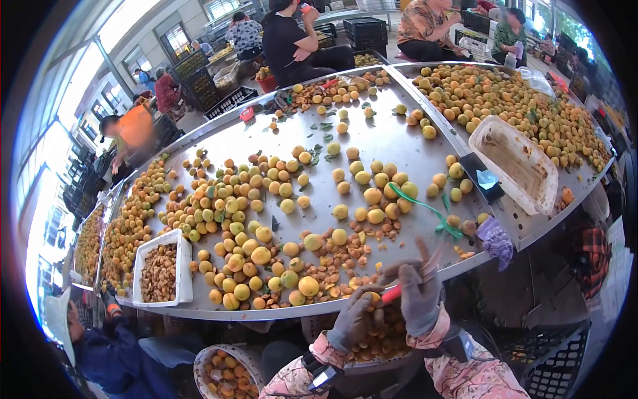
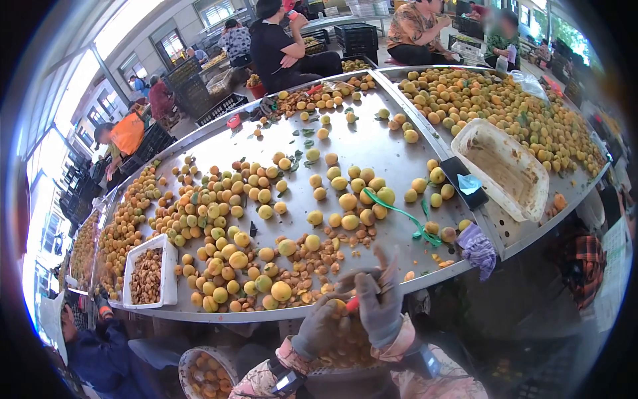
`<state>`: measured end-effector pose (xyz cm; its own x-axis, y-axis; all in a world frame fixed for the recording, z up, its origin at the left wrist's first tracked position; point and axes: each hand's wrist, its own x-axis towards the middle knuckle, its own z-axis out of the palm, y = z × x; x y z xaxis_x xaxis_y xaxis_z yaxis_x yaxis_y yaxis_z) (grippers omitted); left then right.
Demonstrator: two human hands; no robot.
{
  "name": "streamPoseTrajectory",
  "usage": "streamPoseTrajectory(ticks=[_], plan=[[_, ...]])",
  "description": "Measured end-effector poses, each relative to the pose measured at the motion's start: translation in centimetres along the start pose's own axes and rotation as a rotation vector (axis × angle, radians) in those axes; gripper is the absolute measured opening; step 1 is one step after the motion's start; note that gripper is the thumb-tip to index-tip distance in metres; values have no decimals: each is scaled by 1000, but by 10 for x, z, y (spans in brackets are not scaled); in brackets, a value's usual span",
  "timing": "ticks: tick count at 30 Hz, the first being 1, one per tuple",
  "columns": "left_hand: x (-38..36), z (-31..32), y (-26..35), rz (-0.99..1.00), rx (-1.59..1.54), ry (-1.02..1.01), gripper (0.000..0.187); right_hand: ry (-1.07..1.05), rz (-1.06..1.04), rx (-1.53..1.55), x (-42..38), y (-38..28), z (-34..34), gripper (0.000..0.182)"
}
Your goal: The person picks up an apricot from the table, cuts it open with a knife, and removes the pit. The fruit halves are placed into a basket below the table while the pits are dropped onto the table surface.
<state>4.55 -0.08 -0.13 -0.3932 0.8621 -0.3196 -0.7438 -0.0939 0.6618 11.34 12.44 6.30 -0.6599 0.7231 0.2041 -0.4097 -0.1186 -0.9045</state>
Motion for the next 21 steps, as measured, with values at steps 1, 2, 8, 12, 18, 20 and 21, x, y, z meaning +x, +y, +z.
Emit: streamPoseTrajectory(ticks=[1, 2, 8, 12, 18, 20, 21], plan=[[1, -2, -4, 21, 8, 78, 27, -64, -46, -55, -4, 9, -4, 59], [2, -3, -6, 44, 15, 155, 26, -61, -48, -56, -6, 9, -4, 59], [-2, -3, 3, -15, -76, 54, 24, -111, 12, -31, -3, -1, -5, 62], [-5, 7, 18, 73, -134, 217, 24, -212, 151, 17, 0, 8, -11, 43], [-7, -9, 39, 354, 189, 302, 22, -497, 147, -171, 0, 21, -23, 25], [-5, -10, 38, 366, 148, 233, 21, -490, 444, -60, -6, 25, -22, 26], [-4, -7, 37, 353, 150, 217, 21, -478, 454, 44, -6, 32, -20, 26]])
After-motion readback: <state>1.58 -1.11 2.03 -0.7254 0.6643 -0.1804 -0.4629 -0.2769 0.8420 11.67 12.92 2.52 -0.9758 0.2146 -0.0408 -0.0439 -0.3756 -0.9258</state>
